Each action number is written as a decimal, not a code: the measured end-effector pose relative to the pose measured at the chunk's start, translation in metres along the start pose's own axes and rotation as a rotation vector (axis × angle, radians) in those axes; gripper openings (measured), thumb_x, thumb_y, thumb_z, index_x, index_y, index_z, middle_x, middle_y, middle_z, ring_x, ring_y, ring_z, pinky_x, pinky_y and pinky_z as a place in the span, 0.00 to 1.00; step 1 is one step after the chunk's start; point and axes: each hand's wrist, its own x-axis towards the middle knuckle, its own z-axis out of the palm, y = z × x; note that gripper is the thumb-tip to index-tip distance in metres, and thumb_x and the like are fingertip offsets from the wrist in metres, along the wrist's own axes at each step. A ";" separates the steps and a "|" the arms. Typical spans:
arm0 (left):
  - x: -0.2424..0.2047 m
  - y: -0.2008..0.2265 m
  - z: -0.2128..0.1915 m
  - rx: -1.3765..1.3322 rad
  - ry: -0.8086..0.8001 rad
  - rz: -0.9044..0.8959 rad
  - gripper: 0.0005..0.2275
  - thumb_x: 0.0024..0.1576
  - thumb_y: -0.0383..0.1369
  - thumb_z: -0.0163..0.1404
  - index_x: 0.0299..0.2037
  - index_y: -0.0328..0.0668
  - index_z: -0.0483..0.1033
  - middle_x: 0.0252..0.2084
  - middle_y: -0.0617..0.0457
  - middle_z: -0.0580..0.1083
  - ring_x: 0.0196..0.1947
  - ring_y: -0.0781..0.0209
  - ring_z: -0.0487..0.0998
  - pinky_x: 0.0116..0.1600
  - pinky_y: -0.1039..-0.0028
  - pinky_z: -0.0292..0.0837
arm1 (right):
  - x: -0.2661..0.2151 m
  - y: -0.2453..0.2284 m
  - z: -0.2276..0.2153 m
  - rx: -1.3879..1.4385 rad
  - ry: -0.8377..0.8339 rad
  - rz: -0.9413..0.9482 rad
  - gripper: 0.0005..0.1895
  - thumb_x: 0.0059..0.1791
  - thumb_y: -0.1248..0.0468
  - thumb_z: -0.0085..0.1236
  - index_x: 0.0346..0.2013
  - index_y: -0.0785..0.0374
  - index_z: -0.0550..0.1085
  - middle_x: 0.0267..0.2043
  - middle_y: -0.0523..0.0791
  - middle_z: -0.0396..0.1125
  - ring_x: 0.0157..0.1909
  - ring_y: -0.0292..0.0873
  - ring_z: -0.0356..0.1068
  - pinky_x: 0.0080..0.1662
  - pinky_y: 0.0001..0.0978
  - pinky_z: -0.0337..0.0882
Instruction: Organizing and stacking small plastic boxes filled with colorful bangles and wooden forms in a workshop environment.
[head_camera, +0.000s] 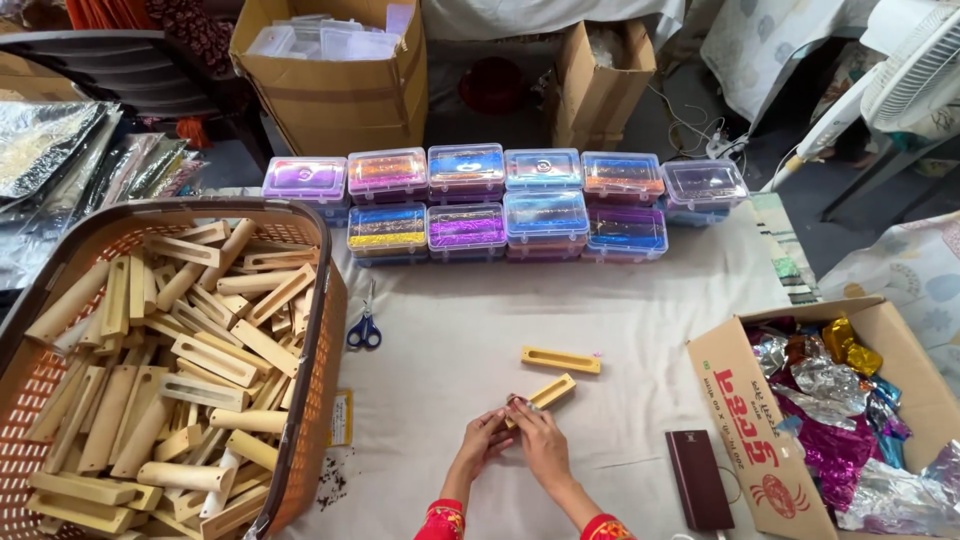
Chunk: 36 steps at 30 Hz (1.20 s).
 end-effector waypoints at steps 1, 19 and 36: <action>-0.004 0.004 0.003 0.003 0.003 0.000 0.19 0.62 0.42 0.53 0.58 0.42 0.77 0.47 0.53 0.80 0.42 0.64 0.84 0.43 0.76 0.81 | 0.002 0.000 0.000 0.004 0.001 0.001 0.24 0.47 0.72 0.54 0.55 0.51 0.77 0.62 0.39 0.70 0.49 0.47 0.70 0.49 0.38 0.75; -0.017 0.015 0.017 0.002 -0.009 0.094 0.17 0.62 0.38 0.52 0.59 0.44 0.77 0.48 0.53 0.82 0.45 0.65 0.85 0.41 0.79 0.78 | 0.019 0.014 -0.015 0.017 -0.078 -0.033 0.23 0.50 0.69 0.52 0.57 0.46 0.76 0.63 0.37 0.69 0.51 0.46 0.71 0.50 0.37 0.75; -0.015 0.008 0.011 0.046 -0.015 0.050 0.16 0.60 0.36 0.55 0.59 0.47 0.78 0.45 0.58 0.78 0.44 0.67 0.81 0.46 0.76 0.82 | 0.020 0.072 -0.029 -0.102 0.057 0.215 0.26 0.48 0.74 0.52 0.56 0.44 0.77 0.66 0.36 0.68 0.49 0.49 0.70 0.52 0.38 0.74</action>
